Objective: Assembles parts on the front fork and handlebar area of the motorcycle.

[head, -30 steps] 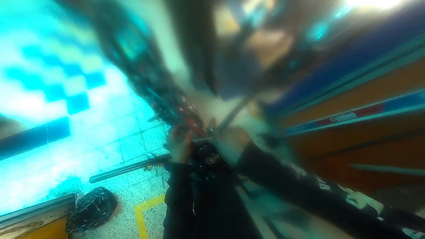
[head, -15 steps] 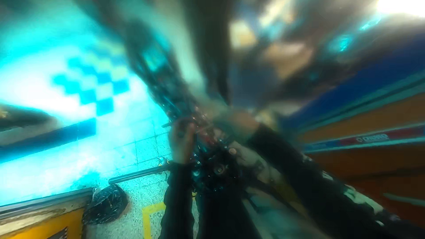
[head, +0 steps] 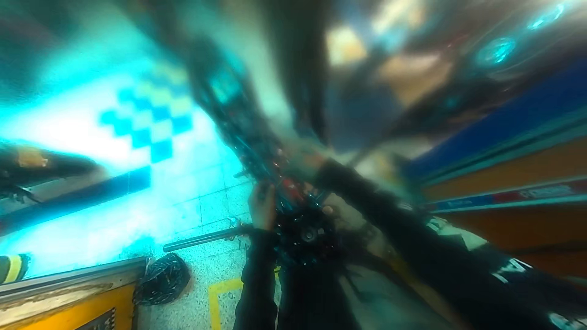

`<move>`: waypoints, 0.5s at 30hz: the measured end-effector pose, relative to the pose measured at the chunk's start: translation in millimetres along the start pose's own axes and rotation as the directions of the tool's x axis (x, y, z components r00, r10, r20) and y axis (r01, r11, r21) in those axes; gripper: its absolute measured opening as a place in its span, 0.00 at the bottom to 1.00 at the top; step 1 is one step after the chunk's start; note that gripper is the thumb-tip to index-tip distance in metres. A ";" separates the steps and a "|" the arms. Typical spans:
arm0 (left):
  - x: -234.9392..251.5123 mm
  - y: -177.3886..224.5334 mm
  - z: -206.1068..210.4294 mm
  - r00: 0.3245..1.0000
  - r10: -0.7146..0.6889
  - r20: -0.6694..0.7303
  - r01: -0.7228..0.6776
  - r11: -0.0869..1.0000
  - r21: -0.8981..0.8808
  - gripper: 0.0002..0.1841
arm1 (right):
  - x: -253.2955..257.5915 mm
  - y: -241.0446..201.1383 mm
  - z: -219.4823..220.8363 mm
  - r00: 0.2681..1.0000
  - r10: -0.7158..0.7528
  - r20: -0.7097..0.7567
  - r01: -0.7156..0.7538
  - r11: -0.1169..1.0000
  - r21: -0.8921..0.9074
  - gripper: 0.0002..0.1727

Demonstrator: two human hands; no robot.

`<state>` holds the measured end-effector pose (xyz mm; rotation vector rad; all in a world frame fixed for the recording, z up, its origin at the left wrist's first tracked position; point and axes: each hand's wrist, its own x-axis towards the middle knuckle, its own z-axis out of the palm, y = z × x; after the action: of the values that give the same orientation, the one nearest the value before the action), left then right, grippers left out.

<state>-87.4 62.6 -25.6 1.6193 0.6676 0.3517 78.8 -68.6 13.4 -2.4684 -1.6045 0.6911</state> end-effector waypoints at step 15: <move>-1.1 -13.6 11.2 0.995 0.051 -0.082 -0.059 0.994 -0.094 0.09 | 0.7 5.6 19.6 0.997 -0.040 -0.073 0.046 0.995 0.090 0.20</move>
<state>-84.7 53.6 -40.5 1.5401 0.6568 0.4841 75.3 -73.2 -6.1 -2.3596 -1.5601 0.6482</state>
